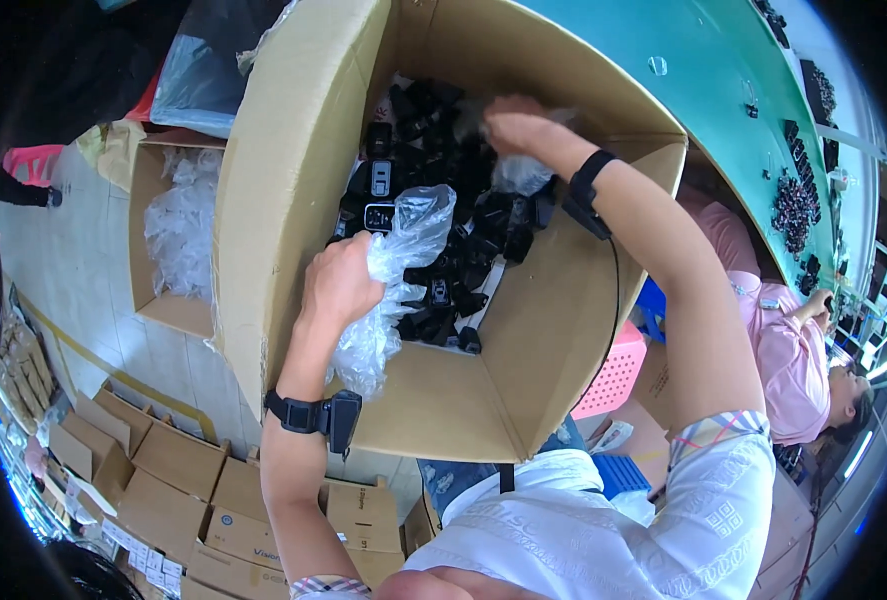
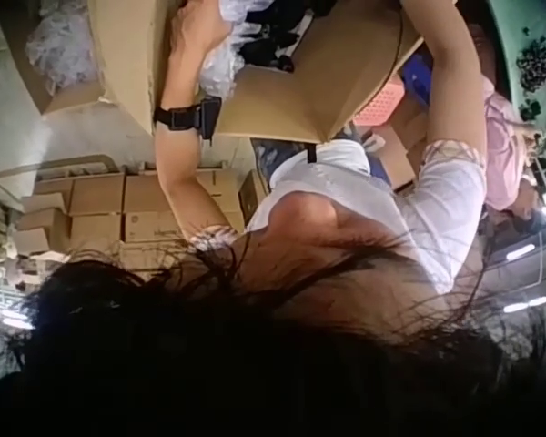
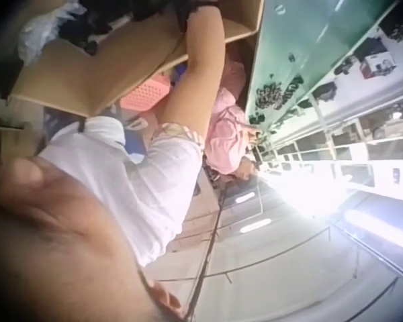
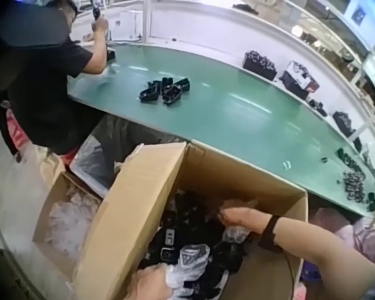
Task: The person sorts through a large box of black plastic components, removing empty plastic bags and newspaper. They then pick up individual components and place them into small plastic bags one at a time.
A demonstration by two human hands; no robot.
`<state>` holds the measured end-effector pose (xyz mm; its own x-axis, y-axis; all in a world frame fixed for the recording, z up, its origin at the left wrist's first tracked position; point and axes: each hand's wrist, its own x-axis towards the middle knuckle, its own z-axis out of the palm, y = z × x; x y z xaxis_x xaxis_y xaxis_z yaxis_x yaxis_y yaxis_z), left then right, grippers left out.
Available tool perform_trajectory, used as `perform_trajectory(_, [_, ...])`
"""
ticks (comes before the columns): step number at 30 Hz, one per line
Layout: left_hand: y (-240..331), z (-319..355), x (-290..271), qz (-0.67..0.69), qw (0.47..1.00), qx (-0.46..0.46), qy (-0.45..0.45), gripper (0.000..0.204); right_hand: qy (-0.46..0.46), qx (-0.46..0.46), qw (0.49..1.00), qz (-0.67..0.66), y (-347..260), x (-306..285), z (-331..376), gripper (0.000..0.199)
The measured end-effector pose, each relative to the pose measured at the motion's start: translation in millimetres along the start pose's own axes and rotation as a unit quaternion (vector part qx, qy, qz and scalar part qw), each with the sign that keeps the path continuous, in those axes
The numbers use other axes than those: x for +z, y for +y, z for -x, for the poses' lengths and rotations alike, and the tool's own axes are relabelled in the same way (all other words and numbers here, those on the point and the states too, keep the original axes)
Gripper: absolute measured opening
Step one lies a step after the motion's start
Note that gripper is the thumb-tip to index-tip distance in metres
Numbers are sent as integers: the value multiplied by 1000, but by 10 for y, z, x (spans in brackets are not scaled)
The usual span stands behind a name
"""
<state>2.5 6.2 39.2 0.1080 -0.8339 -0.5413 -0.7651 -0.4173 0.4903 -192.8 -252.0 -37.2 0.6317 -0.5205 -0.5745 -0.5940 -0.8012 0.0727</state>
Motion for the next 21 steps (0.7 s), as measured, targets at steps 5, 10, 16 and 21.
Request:
perform_trajectory(5, [42, 17, -20, -9, 1000, 22, -17, 25, 56, -18, 998, 9, 53, 422, -182, 25])
perform_trajectory(10, [12, 30, 5, -10, 999, 29, -20, 26, -42, 31, 998, 29, -102, 457, -237, 44])
perform_trajectory(16, [-14, 58, 6, -10, 1000, 27, -11, 27, 66, 126, 988, -58, -172, 406, -204, 48])
perform_trajectory(21, [40, 12, 20, -3, 1000, 21, -19, 17, 143, 94, 983, 66, 126, 828, -466, 25])
